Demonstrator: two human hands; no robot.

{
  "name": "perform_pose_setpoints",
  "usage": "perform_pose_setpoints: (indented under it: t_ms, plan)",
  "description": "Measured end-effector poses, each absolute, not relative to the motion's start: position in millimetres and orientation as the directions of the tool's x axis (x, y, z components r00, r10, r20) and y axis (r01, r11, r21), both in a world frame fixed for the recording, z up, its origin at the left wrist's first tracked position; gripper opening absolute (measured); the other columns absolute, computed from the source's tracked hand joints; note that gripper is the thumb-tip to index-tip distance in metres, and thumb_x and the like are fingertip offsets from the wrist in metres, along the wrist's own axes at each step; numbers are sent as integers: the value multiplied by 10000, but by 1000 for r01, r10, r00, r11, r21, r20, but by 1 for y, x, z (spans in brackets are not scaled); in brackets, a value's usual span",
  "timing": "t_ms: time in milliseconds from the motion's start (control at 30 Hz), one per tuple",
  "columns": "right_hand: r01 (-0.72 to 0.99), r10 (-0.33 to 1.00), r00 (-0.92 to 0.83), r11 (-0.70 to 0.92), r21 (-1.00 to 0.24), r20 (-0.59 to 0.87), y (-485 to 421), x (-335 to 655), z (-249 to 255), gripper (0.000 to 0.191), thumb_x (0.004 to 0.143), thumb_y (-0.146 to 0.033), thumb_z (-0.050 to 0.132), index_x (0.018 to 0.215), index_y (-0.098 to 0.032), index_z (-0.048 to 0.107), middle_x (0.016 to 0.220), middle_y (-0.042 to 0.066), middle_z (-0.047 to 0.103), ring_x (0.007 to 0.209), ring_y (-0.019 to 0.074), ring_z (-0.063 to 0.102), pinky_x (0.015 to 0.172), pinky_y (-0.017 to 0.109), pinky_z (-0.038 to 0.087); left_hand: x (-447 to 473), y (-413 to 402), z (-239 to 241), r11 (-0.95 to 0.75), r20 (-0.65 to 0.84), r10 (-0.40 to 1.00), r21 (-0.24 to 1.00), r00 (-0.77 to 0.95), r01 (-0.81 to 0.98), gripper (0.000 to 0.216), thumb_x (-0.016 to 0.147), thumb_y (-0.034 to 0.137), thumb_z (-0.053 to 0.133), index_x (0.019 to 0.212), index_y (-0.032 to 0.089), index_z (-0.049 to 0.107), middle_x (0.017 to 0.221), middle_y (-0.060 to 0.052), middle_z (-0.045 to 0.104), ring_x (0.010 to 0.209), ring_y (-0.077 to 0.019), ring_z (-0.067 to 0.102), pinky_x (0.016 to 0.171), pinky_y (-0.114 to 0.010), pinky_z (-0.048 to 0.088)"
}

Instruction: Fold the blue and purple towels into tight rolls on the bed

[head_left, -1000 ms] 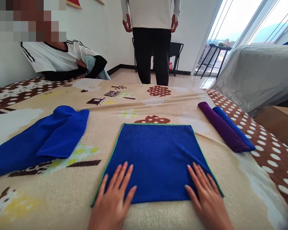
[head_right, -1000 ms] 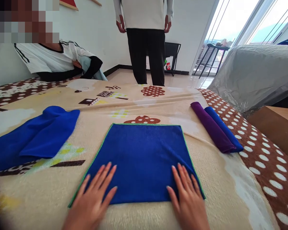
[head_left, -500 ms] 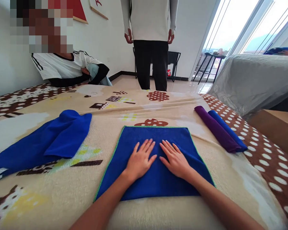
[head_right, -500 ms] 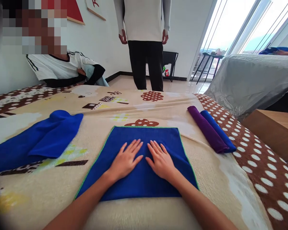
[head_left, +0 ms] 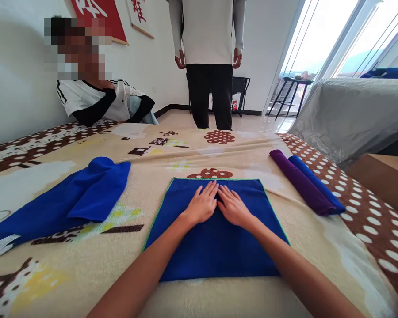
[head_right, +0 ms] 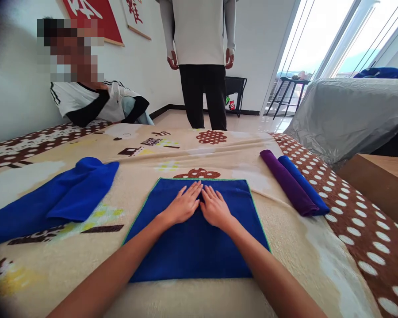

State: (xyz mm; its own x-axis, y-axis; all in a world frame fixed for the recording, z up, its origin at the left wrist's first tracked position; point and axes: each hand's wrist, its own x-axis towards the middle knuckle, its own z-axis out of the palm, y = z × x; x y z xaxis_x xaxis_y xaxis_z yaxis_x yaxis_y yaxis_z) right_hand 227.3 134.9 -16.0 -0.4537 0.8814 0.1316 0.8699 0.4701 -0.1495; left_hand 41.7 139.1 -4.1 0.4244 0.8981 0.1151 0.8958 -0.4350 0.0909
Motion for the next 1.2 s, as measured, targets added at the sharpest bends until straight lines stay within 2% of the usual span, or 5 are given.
perform_pose_setpoints:
  t_ms: [133, 433, 633, 867, 1200]
  plan:
    - [840, 853, -509, 522, -147, 117, 160, 249, -19, 602, 1035, -545, 274, 1573, -279, 322, 1635, -19, 258, 1527, 152, 225, 1257, 377, 181, 13, 163, -14, -376, 146, 921, 96, 360, 922, 562, 1045, 452, 286, 1559, 233, 340, 1638, -66, 310, 1514, -210, 290, 1234, -454, 197]
    - [961, 964, -228, 246, -125, 138, 181, 357, -37, 732, 1015, -637, 202, 1596, -196, 260, 1631, 62, 266, 1523, 221, 247, 1254, 486, 192, -71, 182, -20, -130, 178, 977, 65, 117, 989, 580, 1038, 484, 293, 1539, 205, 381, 1610, -102, 361, 1494, -256, 337, 1208, -553, 233]
    - [970, 951, -218, 237, -63, 221, 130, 314, -22, 638, 1050, -457, 234, 1543, -73, 363, 1627, 149, 230, 1535, 282, 196, 1256, 555, 89, -36, 122, 2, -193, 222, 957, 8, 186, 981, 524, 1045, 368, 300, 1493, 144, 456, 1607, -160, 340, 1499, -296, 320, 1203, -598, 175]
    - [785, 759, -607, 620, 25, 235, 6, 243, -27, 625, 1045, -413, 353, 1607, -191, 195, 1643, 25, 202, 1518, 188, 261, 1194, 438, 358, 17, 2, -13, -574, 265, 781, -54, 565, 817, 636, 1033, 471, 400, 1589, 206, 237, 1618, -35, 352, 1475, -183, 362, 1175, -391, 280]
    - [787, 744, -614, 602, 135, 264, -44, 400, -48, 615, 975, -342, 492, 1560, -209, 358, 1569, 41, 409, 1407, 230, 466, 1146, 377, 420, -107, -38, -21, -538, 326, 768, -138, 551, 832, 595, 974, 408, 510, 1529, 228, 392, 1534, -59, 494, 1418, -203, 458, 1214, -378, 194]
